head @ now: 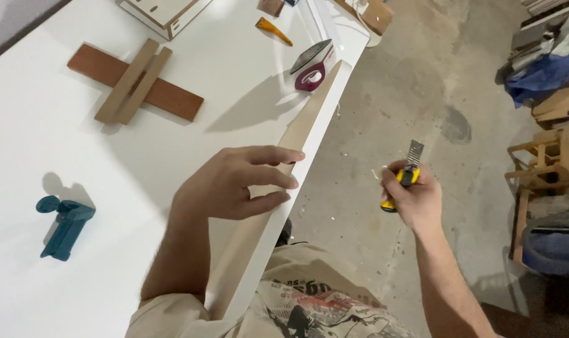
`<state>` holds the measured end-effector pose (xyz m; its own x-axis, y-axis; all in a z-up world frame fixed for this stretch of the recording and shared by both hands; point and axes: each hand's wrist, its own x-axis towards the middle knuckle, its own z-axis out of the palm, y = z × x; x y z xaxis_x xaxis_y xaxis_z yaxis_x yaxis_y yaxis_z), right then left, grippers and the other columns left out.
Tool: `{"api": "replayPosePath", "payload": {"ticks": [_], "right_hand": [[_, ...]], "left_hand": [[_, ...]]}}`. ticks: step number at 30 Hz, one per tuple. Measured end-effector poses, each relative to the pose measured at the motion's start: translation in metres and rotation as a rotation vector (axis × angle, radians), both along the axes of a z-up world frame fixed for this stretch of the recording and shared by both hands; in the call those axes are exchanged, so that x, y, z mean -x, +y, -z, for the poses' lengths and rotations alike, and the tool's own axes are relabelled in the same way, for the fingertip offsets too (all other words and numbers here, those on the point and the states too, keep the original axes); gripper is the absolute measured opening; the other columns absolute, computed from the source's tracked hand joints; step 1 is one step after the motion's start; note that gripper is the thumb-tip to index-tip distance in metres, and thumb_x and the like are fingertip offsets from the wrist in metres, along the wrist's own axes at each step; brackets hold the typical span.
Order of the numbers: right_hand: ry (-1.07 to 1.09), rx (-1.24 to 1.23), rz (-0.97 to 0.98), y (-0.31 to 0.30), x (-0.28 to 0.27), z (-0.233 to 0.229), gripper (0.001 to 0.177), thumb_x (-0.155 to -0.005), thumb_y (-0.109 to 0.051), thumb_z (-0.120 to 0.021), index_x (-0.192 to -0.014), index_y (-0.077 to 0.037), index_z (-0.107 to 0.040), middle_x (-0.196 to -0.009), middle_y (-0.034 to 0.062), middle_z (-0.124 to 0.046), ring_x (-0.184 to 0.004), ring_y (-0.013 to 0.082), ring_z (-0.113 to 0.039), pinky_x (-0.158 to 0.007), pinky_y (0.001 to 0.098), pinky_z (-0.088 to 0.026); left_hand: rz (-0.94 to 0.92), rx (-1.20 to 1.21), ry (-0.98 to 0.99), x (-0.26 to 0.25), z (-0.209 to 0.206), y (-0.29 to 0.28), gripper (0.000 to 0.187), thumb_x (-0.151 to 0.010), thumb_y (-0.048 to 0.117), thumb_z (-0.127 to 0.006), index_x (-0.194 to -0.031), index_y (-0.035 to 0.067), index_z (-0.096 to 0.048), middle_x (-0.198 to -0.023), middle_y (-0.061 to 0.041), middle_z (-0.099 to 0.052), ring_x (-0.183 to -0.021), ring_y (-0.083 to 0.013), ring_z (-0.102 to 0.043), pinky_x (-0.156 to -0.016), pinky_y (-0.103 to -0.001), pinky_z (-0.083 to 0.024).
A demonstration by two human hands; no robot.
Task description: The person applies white edge banding to a wooden board. They use an iron to heat and adhere the banding, then use a small wooden block to press it down. They trim the excess banding with a utility knife and a specialized edge-trimming tool, repeating the process on different edges of the board.
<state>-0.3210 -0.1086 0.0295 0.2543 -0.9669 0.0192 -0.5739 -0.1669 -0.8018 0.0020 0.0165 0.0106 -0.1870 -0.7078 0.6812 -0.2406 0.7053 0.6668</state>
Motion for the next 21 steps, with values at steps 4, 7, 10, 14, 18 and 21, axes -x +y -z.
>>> {"api": "replayPosePath", "payload": {"ticks": [4,7,10,14,18,21], "right_hand": [[0.227,-0.028,0.247,-0.034,0.097,0.077,0.017,-0.098,-0.018,-0.070,-0.099,-0.001,-0.068,-0.061,0.0113,-0.061,-0.058,0.0208,-0.063,-0.058,0.0347,-0.052],[0.363,-0.161,0.447,-0.064,0.161,0.125,0.021,-0.101,-0.020,-0.065,-0.114,-0.005,-0.067,-0.074,0.0129,-0.067,-0.064,0.0215,-0.065,-0.063,0.0368,-0.053],[0.472,-0.406,0.605,-0.084,0.191,0.151,0.032,-0.105,-0.026,-0.058,-0.130,-0.006,-0.059,-0.093,0.0139,-0.070,-0.077,0.0229,-0.067,-0.070,0.0398,-0.056],[0.155,-0.598,0.603,-0.118,0.183,0.200,0.023,-0.110,-0.018,-0.052,-0.123,0.000,-0.053,-0.095,0.0117,-0.061,-0.078,0.0224,-0.061,-0.072,0.0369,-0.055],[0.026,-0.640,0.298,-0.160,0.123,0.224,0.045,-0.108,-0.029,-0.045,-0.145,-0.003,-0.043,-0.093,0.0157,-0.059,-0.075,0.0282,-0.064,-0.066,0.0415,-0.056],[0.165,-0.679,0.157,-0.211,0.066,0.219,0.039,-0.110,-0.044,-0.041,-0.114,-0.008,-0.054,-0.078,0.0072,-0.053,-0.062,0.0182,-0.051,-0.057,0.0339,-0.045]], "left_hand": [[-0.127,-0.060,-0.206,0.003,-0.017,0.013,0.015,-0.089,0.010,-0.075,-0.104,0.009,-0.078,-0.124,-0.022,-0.073,-0.097,-0.0416,-0.075,-0.081,-0.048,-0.062],[-0.242,-0.066,-0.380,0.006,-0.028,0.020,0.013,-0.090,0.018,-0.075,-0.103,0.014,-0.077,-0.133,-0.012,-0.071,-0.089,-0.0310,-0.077,-0.070,-0.042,-0.060],[-0.350,-0.152,-0.560,0.014,-0.031,0.034,0.039,-0.082,0.043,-0.080,-0.108,0.015,-0.073,-0.135,-0.006,-0.066,-0.093,-0.0232,-0.075,-0.060,-0.041,-0.060],[-0.415,-0.506,-0.807,0.026,-0.037,0.053,0.076,-0.079,0.057,-0.080,-0.137,0.012,-0.057,-0.125,-0.005,-0.064,-0.096,-0.0234,-0.072,-0.048,-0.043,-0.064],[-0.531,-0.588,-0.836,0.039,-0.040,0.066,0.068,-0.085,0.042,-0.073,-0.145,0.021,-0.050,-0.117,-0.003,-0.064,-0.069,-0.0274,-0.075,-0.040,-0.046,-0.063],[-0.763,-0.416,-0.728,0.051,-0.032,0.078,0.068,-0.079,0.014,-0.076,-0.144,0.020,-0.056,-0.112,0.009,-0.072,-0.062,-0.0123,-0.068,-0.047,-0.028,-0.054]]}}
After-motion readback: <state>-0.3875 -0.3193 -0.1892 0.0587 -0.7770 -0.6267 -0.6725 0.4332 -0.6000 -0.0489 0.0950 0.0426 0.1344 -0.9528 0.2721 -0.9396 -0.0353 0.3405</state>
